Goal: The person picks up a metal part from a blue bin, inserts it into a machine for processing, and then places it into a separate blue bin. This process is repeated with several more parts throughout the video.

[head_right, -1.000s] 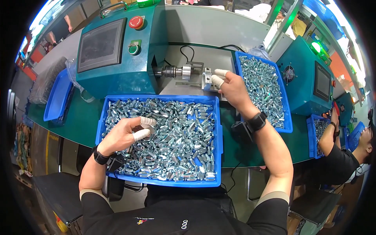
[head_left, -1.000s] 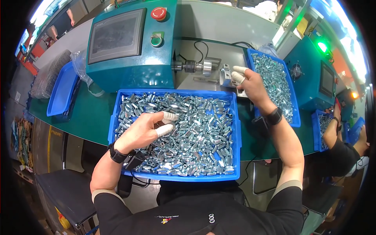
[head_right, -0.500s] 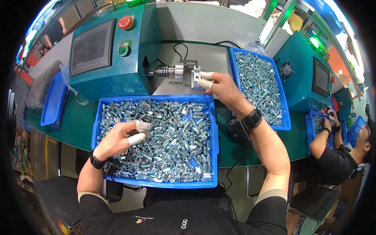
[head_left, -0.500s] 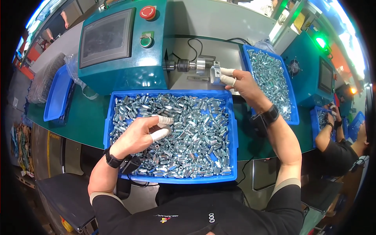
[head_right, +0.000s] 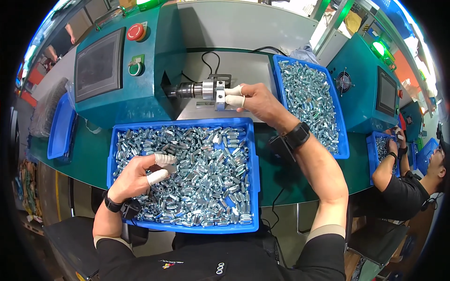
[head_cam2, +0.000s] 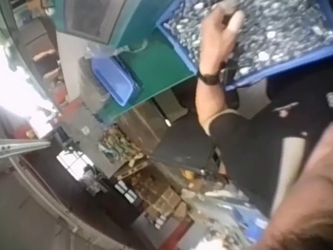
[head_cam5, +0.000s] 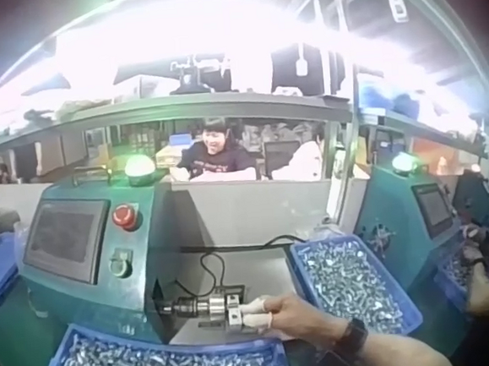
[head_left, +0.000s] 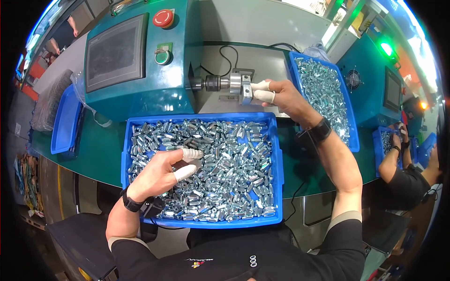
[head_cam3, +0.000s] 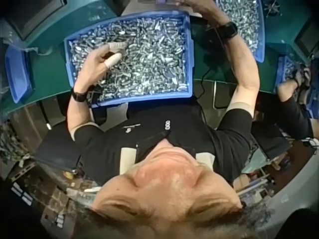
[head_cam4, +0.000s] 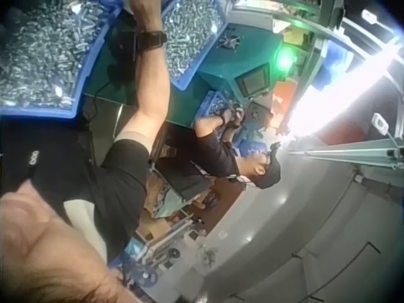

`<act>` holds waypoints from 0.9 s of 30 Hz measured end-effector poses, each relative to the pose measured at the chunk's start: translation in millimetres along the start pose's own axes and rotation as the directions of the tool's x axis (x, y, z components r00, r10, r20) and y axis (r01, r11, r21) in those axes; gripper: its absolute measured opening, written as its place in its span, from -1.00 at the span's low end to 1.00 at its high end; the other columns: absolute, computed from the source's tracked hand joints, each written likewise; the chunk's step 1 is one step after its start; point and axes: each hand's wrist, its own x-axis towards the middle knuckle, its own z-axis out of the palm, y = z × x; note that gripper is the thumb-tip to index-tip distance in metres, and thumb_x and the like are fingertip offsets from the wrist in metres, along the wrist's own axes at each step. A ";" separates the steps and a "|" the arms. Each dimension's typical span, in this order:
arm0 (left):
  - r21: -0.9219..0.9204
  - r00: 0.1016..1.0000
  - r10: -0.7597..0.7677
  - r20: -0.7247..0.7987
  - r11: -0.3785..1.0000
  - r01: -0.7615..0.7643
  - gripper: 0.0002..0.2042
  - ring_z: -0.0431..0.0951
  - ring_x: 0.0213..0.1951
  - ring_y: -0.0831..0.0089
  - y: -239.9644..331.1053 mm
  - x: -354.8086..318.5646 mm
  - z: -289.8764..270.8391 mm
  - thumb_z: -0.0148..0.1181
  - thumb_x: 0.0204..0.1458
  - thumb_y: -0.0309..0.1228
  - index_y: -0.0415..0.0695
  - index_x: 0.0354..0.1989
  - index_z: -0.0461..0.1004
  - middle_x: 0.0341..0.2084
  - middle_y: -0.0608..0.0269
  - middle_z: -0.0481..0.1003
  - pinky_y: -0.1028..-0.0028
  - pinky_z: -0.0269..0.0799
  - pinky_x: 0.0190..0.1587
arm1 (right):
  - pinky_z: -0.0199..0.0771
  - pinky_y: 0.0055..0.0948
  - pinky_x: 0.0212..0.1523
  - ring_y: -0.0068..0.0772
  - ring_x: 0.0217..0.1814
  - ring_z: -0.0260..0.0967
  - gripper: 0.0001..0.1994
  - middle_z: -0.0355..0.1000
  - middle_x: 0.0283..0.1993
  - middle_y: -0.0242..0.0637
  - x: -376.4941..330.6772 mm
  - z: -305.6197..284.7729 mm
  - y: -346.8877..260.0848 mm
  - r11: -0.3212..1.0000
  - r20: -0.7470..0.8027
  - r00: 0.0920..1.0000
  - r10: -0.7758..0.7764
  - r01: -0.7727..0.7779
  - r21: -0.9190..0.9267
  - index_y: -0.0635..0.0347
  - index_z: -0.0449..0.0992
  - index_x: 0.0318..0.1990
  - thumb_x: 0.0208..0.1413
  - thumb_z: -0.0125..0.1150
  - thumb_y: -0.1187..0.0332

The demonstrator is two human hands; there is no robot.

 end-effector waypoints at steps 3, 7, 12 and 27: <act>-0.044 0.999 -0.033 -0.016 0.999 0.032 -0.65 0.71 -0.10 0.39 -0.1 -0.4 -0.9 0.26 0.28 -0.43 -0.28 0.21 0.54 -0.08 0.11 0.70 0.36 0.58 0.06 | 0.48 -0.54 -0.13 -0.57 -0.08 0.44 -0.61 0.59 -0.03 -0.36 3.3 -6.6 6.7 0.999 0.034 0.999 -0.029 0.028 0.034 0.29 0.66 0.16 0.31 0.38 0.23; -0.059 0.998 -0.057 -0.013 0.997 0.056 -0.65 0.71 -0.10 0.37 1.8 1.4 -2.1 0.24 0.27 -0.47 -0.29 0.21 0.54 -0.08 0.10 0.70 0.36 0.59 0.06 | 0.45 -0.56 -0.11 -0.55 -0.03 0.44 -0.62 0.54 -0.02 -0.38 1.8 -8.5 11.5 0.997 0.055 0.998 -0.007 0.003 0.071 0.31 0.64 0.19 0.34 0.33 0.27; -0.041 0.994 -0.107 0.008 0.993 0.107 -0.64 0.71 -0.10 0.37 4.2 4.6 -5.4 0.24 0.27 -0.48 -0.29 0.21 0.54 -0.07 0.10 0.70 0.36 0.58 0.07 | 0.44 -0.56 -0.14 -0.55 -0.05 0.44 -0.63 0.55 -0.04 -0.37 0.7 -8.2 11.7 0.997 0.038 0.998 -0.040 0.038 0.065 0.32 0.64 0.18 0.34 0.33 0.29; -0.519 0.943 0.194 -0.272 0.795 -0.313 -0.35 0.72 -0.06 0.18 44.6 -30.4 -12.7 0.29 0.29 -0.13 -0.18 0.46 0.28 0.16 -0.08 0.57 0.39 0.63 -0.06 | 0.44 -0.66 -0.17 -0.64 -0.15 0.47 -0.65 0.60 -0.07 -0.37 2.5 -4.1 10.6 0.998 0.032 0.999 -0.022 0.020 0.067 0.23 0.63 0.20 0.38 0.26 0.26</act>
